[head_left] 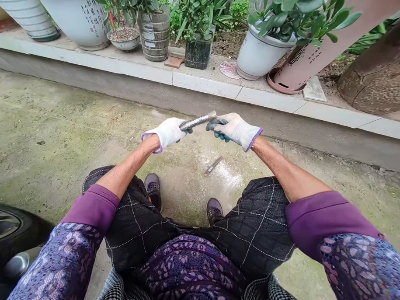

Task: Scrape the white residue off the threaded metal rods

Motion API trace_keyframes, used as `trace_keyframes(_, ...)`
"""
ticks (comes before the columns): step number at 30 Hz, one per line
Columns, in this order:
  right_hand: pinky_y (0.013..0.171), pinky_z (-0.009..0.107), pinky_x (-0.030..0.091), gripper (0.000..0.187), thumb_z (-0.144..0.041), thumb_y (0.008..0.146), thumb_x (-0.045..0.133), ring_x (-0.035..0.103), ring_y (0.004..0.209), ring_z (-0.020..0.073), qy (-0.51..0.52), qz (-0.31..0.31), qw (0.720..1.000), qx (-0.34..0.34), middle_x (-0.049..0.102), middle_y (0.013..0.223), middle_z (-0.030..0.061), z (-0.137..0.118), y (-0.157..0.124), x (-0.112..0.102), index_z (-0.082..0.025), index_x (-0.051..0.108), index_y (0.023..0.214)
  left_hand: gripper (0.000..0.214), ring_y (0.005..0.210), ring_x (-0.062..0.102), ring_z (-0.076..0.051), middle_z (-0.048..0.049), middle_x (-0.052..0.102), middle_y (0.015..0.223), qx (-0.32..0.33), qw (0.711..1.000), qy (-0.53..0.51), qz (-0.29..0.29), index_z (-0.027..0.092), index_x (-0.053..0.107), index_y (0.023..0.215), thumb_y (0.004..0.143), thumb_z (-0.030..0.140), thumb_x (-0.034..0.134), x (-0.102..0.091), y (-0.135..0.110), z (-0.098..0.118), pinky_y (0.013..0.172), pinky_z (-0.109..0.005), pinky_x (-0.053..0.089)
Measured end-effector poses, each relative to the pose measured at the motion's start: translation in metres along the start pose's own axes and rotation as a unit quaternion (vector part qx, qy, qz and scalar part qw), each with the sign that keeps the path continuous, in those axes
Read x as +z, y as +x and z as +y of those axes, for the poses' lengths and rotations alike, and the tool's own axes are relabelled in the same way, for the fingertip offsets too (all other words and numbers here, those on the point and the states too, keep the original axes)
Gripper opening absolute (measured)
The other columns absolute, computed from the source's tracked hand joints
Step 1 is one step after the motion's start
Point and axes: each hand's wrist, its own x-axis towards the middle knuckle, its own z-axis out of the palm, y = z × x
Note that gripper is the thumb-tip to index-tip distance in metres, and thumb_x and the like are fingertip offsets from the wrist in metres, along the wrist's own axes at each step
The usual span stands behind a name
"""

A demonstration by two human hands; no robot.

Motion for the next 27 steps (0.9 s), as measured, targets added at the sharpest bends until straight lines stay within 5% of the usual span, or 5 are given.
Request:
trace_keyframes(6, 0.046, 0.023, 0.037, 0.023, -0.025, 0.084, 0.057, 0.047, 0.047, 0.0072, -0.092, -0.037, 0.995, -0.023, 0.06, 0.062, 0.0004, 0.002, -0.008, 0.005, -0.014, 0.075, 0.094, 0.035, 0.072, 0.064, -0.019, -0.008, 0.072, 0.083, -0.033, 0.968, 0.239, 0.074, 0.021, 0.072, 0.112, 0.085, 0.027, 0.05, -0.001, 0.021, -0.019, 0.068, -0.028, 0.047)
trace_keyframes(11, 0.051, 0.024, 0.036, 0.023, -0.027, 0.085, 0.059, 0.048, 0.053, 0.0084, -0.144, -0.004, 0.987, -0.071, 0.059, 0.062, 0.0005, 0.0, -0.006, -0.002, -0.014, 0.076, 0.091, 0.036, 0.081, 0.067, -0.022, -0.0118, 0.072, 0.09, -0.019, 0.94, 0.34, 0.03, 0.019, 0.072, 0.112, 0.087, 0.024, 0.046, 0.003, 0.024, -0.026, 0.075, -0.031, 0.049)
trace_keyframes(19, 0.042, 0.023, 0.034, 0.024, -0.027, 0.083, 0.061, 0.041, 0.044, 0.0066, -0.087, 0.013, 0.996, -0.03, 0.055, 0.058, -0.0001, 0.011, 0.007, -0.012, -0.014, 0.076, 0.096, 0.036, 0.072, 0.065, -0.021, -0.0079, 0.07, 0.078, 0.046, 0.948, 0.313, -0.037, 0.02, 0.073, 0.109, 0.086, 0.031, 0.049, 0.008, 0.01, -0.013, 0.069, -0.03, 0.046)
trace_keyframes(27, 0.037, 0.021, 0.028, 0.024, -0.024, 0.077, 0.062, 0.036, 0.043, 0.0058, 0.059, -0.015, 0.998, -0.019, 0.047, 0.052, -0.003, 0.014, 0.004, -0.007, -0.011, 0.075, 0.094, 0.041, 0.053, 0.05, -0.01, 0.0016, 0.064, 0.066, 0.031, 0.993, 0.095, -0.067, 0.024, 0.07, 0.119, 0.082, 0.025, 0.055, 0.002, -0.015, 0.006, 0.054, -0.024, 0.04)
